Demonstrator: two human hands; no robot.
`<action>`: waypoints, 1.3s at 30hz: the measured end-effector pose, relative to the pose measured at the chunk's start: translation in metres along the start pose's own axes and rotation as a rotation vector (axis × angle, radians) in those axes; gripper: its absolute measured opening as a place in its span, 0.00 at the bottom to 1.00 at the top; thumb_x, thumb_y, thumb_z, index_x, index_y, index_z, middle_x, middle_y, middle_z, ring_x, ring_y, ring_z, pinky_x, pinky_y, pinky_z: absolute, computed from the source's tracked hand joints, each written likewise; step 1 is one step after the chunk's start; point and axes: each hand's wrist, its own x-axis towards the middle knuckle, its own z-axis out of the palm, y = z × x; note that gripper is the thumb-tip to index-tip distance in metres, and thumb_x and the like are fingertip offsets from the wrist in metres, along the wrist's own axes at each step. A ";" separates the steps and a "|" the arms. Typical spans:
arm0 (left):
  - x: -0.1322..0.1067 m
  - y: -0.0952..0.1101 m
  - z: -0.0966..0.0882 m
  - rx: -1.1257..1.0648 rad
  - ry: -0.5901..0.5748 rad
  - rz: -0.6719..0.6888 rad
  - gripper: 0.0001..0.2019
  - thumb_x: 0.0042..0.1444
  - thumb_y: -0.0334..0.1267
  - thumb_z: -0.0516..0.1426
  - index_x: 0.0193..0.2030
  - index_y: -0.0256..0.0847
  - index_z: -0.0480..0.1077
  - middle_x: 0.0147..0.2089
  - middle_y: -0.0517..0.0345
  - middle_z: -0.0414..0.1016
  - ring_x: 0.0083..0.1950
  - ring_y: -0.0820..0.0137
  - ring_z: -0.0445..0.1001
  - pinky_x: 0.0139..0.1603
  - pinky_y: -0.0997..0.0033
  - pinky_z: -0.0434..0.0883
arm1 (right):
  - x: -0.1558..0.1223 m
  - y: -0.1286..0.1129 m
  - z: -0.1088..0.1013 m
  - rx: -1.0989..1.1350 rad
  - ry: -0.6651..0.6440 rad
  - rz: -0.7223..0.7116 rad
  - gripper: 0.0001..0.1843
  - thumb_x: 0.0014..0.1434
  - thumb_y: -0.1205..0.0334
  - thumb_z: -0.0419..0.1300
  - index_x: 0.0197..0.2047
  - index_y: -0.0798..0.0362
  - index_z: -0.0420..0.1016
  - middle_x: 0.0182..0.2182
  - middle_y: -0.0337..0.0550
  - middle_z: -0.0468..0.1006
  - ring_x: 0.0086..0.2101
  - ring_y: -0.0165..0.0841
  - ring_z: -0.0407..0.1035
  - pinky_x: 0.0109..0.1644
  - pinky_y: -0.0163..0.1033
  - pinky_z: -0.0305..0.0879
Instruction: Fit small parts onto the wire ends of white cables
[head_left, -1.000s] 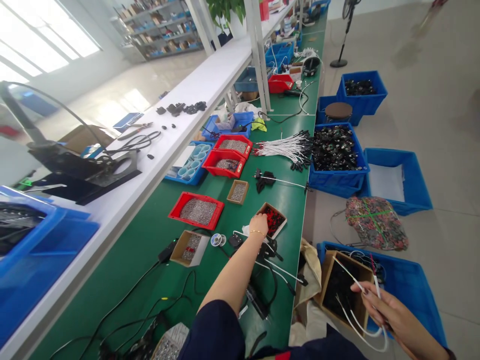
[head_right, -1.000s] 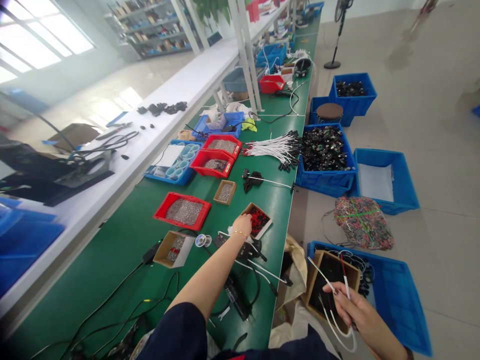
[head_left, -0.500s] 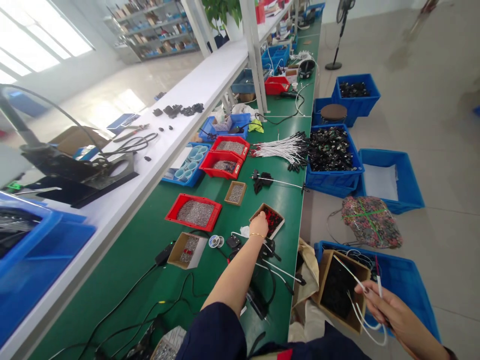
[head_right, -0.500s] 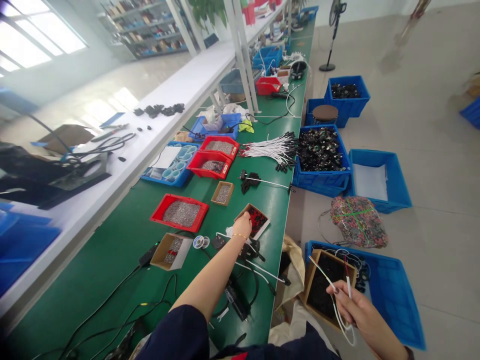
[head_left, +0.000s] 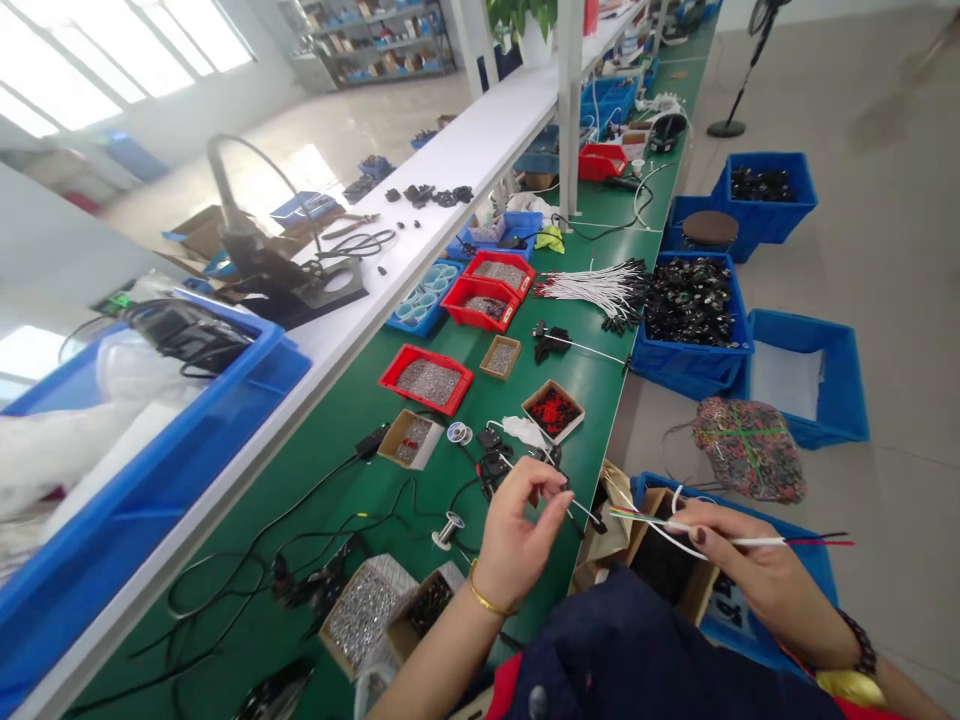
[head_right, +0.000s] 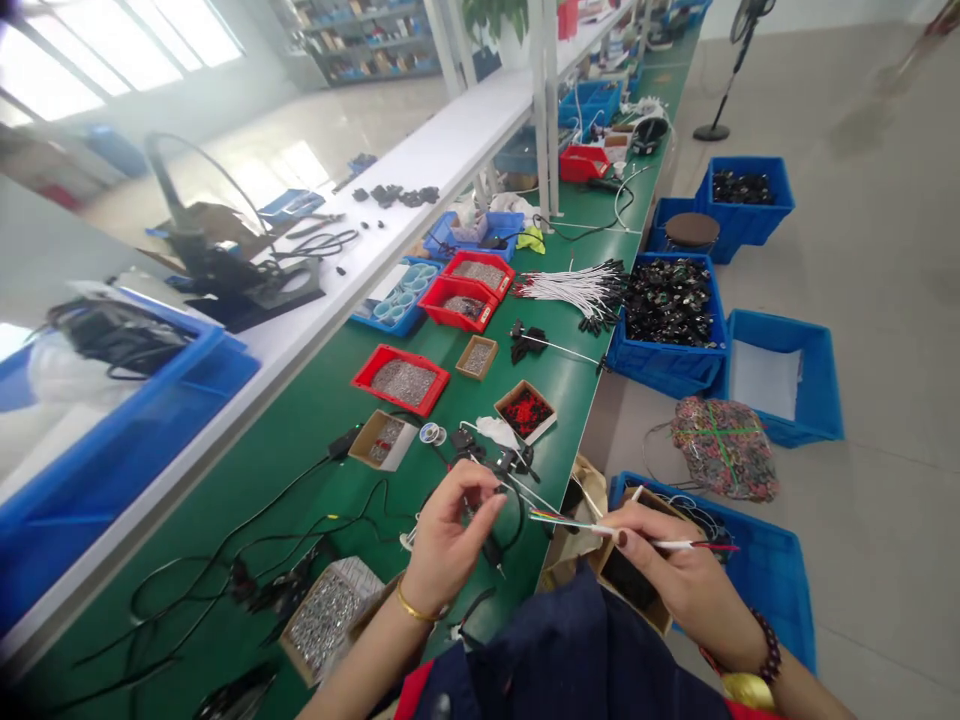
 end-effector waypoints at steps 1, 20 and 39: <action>-0.007 0.010 -0.002 -0.091 0.023 -0.021 0.05 0.66 0.39 0.58 0.41 0.41 0.70 0.36 0.58 0.71 0.36 0.71 0.69 0.40 0.71 0.69 | 0.001 -0.006 0.001 -0.032 -0.028 -0.037 0.19 0.65 0.43 0.60 0.39 0.45 0.86 0.35 0.47 0.84 0.38 0.42 0.78 0.42 0.41 0.75; -0.067 0.061 -0.024 -0.618 0.262 -0.113 0.03 0.64 0.34 0.63 0.43 0.44 0.74 0.41 0.61 0.75 0.43 0.78 0.74 0.47 0.82 0.72 | 0.028 -0.075 0.019 -0.151 -0.343 -0.584 0.10 0.70 0.60 0.56 0.43 0.45 0.80 0.29 0.37 0.79 0.29 0.28 0.68 0.34 0.34 0.63; -0.067 0.059 -0.027 -0.547 0.275 -0.073 0.04 0.64 0.34 0.62 0.45 0.46 0.73 0.42 0.60 0.72 0.43 0.77 0.71 0.47 0.82 0.70 | 0.030 -0.079 0.020 -0.264 -0.494 -0.619 0.10 0.69 0.64 0.55 0.44 0.48 0.78 0.31 0.40 0.80 0.30 0.31 0.68 0.35 0.36 0.63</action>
